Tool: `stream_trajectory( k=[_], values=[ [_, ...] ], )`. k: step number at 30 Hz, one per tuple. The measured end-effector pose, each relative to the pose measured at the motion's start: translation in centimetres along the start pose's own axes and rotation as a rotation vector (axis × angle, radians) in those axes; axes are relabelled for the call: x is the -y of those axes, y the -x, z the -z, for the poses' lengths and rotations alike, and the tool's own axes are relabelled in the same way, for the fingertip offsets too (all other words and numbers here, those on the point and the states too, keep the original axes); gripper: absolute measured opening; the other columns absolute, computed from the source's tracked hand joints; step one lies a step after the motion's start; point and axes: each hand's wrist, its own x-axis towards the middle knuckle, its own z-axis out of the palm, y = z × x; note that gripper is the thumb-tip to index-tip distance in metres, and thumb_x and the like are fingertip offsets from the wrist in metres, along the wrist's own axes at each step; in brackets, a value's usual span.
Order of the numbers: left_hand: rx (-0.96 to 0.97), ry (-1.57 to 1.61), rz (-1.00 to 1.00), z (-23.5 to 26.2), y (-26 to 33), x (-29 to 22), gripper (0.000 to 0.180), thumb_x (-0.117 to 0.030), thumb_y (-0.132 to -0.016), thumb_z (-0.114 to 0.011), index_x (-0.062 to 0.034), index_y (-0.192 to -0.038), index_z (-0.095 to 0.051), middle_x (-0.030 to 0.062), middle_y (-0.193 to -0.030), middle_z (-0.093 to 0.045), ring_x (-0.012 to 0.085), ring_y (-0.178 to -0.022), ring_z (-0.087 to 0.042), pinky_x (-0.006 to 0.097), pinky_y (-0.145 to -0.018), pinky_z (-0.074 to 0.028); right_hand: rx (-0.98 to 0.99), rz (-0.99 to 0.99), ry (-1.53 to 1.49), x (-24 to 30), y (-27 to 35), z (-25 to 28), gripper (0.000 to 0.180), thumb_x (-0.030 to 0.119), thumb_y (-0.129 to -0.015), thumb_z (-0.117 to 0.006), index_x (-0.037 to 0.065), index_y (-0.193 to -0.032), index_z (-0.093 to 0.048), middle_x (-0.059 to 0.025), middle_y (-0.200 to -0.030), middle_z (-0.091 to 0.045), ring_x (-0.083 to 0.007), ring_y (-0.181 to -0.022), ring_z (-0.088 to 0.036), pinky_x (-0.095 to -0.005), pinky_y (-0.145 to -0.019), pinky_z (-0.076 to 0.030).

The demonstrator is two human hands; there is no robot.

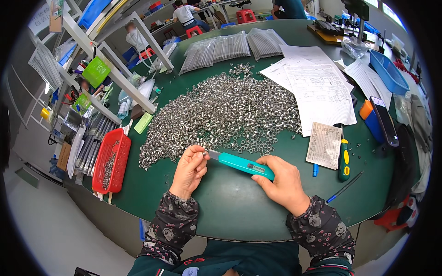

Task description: Processing small metal hardware components one by one using a handheld deburring or cutting tool at a factory workbench.

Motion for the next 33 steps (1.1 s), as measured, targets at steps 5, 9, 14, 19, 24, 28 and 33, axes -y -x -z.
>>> stream_trajectory(
  k=[5, 9, 14, 19, 24, 28, 33],
  values=[
    [0.012, -0.001, 0.018, -0.3, -0.1, 0.0, 0.01, -0.004, -0.086, -0.048, -0.004, -0.095, -0.051, 0.0049, -0.082, -0.053, 0.0038, -0.053, -0.036, 0.015, -0.04, -0.029, 0.034, -0.04, -0.027, -0.3, 0.1, 0.0, 0.028, 0.019, -0.069, -0.066, 0.004, -0.09, -0.056, -0.0125, -0.081, -0.058, -0.0309, -0.072, -0.057, -0.0356, -0.062, -0.045],
    [-0.006, 0.002, 0.018, -0.5, 0.1, -0.1, 0.009, -0.004, -0.085, -0.049, -0.0041, -0.095, -0.052, 0.004, -0.08, -0.053, 0.0032, -0.054, -0.037, 0.015, -0.041, -0.03, 0.065, -0.052, -0.033, -0.4, 0.0, -0.1, 0.026, 0.019, -0.07, -0.066, 0.005, -0.089, -0.057, -0.0122, -0.08, -0.058, -0.0305, -0.072, -0.057, -0.0353, -0.063, -0.044],
    [0.005, -0.047, 0.01, -0.1, 0.0, 0.0, 0.011, -0.005, -0.085, -0.05, -0.0026, -0.095, -0.053, 0.0021, -0.077, -0.051, 0.003, -0.054, -0.037, 0.016, -0.041, -0.03, 0.115, -0.076, -0.068, -0.3, 0.0, 0.1, 0.025, 0.02, -0.07, -0.066, 0.006, -0.088, -0.057, -0.0115, -0.079, -0.058, -0.0298, -0.072, -0.057, -0.0353, -0.062, -0.044],
    [0.034, -0.133, 0.003, 0.2, 0.1, 0.1, 0.011, -0.005, -0.085, -0.051, -0.0009, -0.094, -0.055, 0.0014, -0.074, -0.05, 0.0027, -0.052, -0.036, 0.016, -0.041, -0.029, 0.159, -0.099, -0.101, -0.7, 0.0, 0.0, 0.025, 0.019, -0.069, -0.066, 0.006, -0.088, -0.057, -0.0112, -0.077, -0.058, -0.0292, -0.069, -0.056, -0.0355, -0.06, -0.044],
    [-0.008, -0.064, 0.055, -0.2, 0.1, -0.1, 0.011, -0.004, -0.084, -0.049, -0.0003, -0.092, -0.055, 0.0024, -0.074, -0.051, 0.0038, -0.053, -0.037, 0.017, -0.041, -0.03, -0.083, 0.153, 0.146, 0.5, 0.0, 0.5, 0.028, 0.012, -0.065, -0.068, 0.004, -0.09, -0.057, -0.0116, -0.075, -0.056, -0.0295, -0.067, -0.055, -0.0347, -0.058, -0.043],
    [-0.001, 0.228, 0.126, 0.3, 0.0, -0.2, 0.01, -0.007, -0.084, -0.043, -0.0011, -0.088, -0.05, 0.0075, -0.079, -0.049, 0.0112, -0.057, -0.041, 0.021, -0.043, -0.033, -0.319, 0.048, -0.082, 0.0, -0.6, 1.2, 0.026, 0.007, -0.069, -0.065, 0.0, -0.092, -0.055, -0.0122, -0.081, -0.058, -0.022, -0.07, -0.058, -0.029, -0.061, -0.044],
    [0.05, -0.144, 0.252, -3.3, -0.6, 0.4, 0.007, -0.012, -0.085, -0.049, -0.0055, -0.086, -0.05, 0.0002, -0.068, -0.045, 0.0043, -0.049, -0.035, 0.016, -0.038, -0.025, -0.352, -0.154, -0.371, -0.1, -0.6, 1.7, 0.026, 0.009, -0.074, -0.064, 0.0, -0.096, -0.054, -0.008, -0.081, -0.059, -0.012, -0.069, -0.056, -0.0248, -0.061, -0.044]
  ],
)
